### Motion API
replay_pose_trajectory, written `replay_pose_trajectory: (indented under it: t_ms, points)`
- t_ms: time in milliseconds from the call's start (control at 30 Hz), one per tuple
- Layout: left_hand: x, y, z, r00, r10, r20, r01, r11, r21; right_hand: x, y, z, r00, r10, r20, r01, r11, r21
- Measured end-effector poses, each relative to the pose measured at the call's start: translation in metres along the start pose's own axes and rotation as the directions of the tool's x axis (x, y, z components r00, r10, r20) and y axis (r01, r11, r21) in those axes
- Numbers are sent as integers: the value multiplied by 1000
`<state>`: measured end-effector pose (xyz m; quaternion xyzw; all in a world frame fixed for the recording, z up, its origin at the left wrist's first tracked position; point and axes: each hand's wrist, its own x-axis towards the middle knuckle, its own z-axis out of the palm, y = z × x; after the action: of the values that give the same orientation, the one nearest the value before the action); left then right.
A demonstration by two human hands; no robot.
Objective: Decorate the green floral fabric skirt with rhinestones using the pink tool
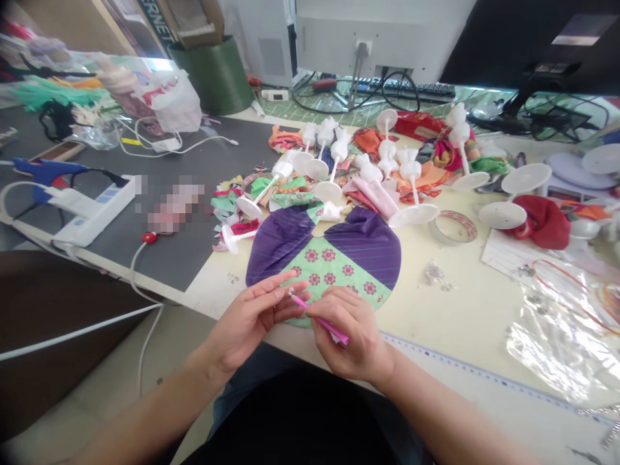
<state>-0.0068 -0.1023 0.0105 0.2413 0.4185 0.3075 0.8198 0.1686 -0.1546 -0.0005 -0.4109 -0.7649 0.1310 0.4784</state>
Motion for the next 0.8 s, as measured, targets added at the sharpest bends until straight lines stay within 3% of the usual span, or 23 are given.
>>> replay_pose_trajectory:
  t_ms: [333, 800]
  points:
    - [4, 0, -2, 997, 37, -67, -37, 999, 7, 3, -2, -1, 999, -26, -45, 25, 1000, -9]
    - [4, -3, -5, 998, 67, -17, -65, 995, 69, 1, -2, -1, 998, -40, -49, 41, 999, 15]
